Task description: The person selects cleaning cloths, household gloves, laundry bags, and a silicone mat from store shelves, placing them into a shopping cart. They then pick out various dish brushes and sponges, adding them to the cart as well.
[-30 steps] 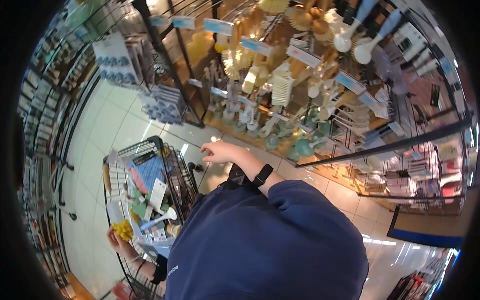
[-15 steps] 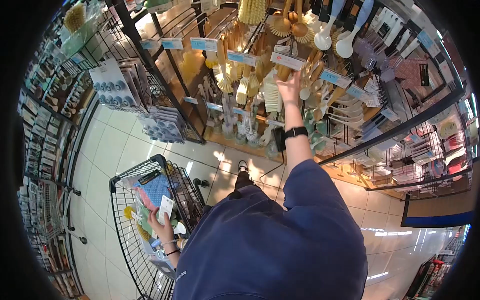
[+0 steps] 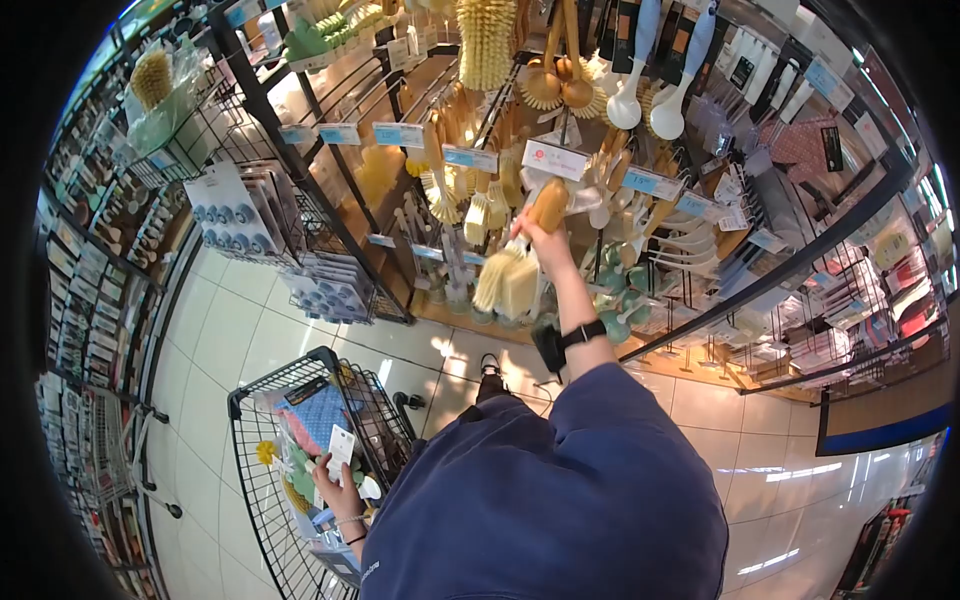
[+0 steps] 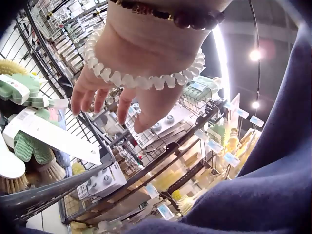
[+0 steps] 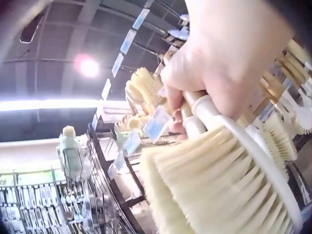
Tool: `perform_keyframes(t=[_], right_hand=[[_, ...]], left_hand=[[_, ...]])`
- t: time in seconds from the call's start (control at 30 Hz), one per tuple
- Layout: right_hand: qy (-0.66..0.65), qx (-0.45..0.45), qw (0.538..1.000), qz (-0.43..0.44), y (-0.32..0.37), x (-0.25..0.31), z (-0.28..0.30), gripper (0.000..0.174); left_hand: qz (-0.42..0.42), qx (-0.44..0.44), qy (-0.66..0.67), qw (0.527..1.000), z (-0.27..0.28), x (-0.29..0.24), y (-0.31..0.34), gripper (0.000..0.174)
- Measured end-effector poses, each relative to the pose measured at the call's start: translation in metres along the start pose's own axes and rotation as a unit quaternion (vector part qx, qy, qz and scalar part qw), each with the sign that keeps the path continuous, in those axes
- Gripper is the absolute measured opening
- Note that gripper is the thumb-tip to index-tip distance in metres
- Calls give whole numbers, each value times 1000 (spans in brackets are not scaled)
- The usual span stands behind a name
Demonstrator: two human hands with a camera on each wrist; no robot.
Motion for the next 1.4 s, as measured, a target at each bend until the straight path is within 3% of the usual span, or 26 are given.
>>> perform_keyframes(t=[0.1,0.17,0.23,0.3,0.33,0.37,0.4,0.43,0.5,0.6,0.77,0.87,0.9,0.93,1.0,1.03,1.07,1.1,1.13,1.17,1.2,1.23,1.27,1.3,1.37,1.4], right_hand=[[89,97,991,-9,58,24,-55,11],[89,166,978,-86,86,1,-78,16],[194,189,953,-138,112,-36,-88,27],[402,232,851,-245,150,-25,-125,37],[365,315,862,-157,157,-41,-146,42],[328,336,871,-145,170,-60,-158,39],[273,406,871,-47,178,-48,-191,39],[214,472,854,52,192,-28,-220,39],[160,529,826,111,216,-3,-251,38],[136,567,788,199,246,-3,-268,37],[163,561,787,198,249,-18,-261,44],[145,579,803,-9,229,-33,-245,61],[318,561,763,37,207,-48,-219,68],[358,526,771,-14,193,-64,-196,72],[474,436,765,13,157,-65,-152,76],[527,384,755,-75,143,-57,-128,76],[564,334,751,-79,128,-59,-100,73],[568,285,767,-83,115,-53,-76,72],[604,235,760,-51,101,-54,-47,73],[628,173,753,-92,90,-44,-24,72],[620,139,771,-42,79,-34,-2,73],[607,89,786,-74,71,-18,18,73],[665,-15,744,-64,61,-13,54,74],[673,-120,725,-80,56,1,82,73],[621,-239,746,-22,52,40,121,75],[595,-275,753,61,46,50,147,75]], left_hand=[[-32,31,6,999,-10,-15,-2,35],[-36,44,-1,998,-12,-33,-6,37],[-107,85,58,989,-19,-69,-10,41],[-178,136,60,973,-25,-110,-9,59],[-229,163,66,957,-27,-134,-7,65],[-280,188,72,939,-28,-160,-1,70],[-300,217,102,923,-32,-179,3,75],[-354,168,68,918,-29,-192,9,69],[-334,256,66,905,-42,-205,16,54],[-333,311,108,883,-53,-206,20,50],[-254,344,201,881,-68,-161,12,44],[-177,317,231,903,-53,-106,-4,40],[-149,310,226,911,-44,-88,-11,39],[-147,235,244,929,-22,-88,-17,36],[-180,124,170,961,31,-78,-24,27],[-198,52,96,974,47,-38,-45,31],[-112,53,149,981,51,-14,-52,29],[-23,3,104,994,64,36,-67,30],[29,-36,17,999,81,31,-62,34],[81,-74,-71,991,100,24,-55,40],[82,-74,-73,991,97,45,-59,40],[95,-108,-6,990,96,89,-67,45],[106,-142,60,982,96,123,-70,51],[105,-142,59,983,91,139,-69,51],[117,-69,40,990,70,167,-73,53],[123,-31,31,991,60,178,-73,53]])
Point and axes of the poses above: each hand's wrist, its own y-axis away from the middle knuckle, its own z-axis out of the back of the hand, x = y × z, the point moved 9 cm from there along -y, towards the middle knuckle, and after that the axes turned 8 degrees about -y, right-handed, at the moved point
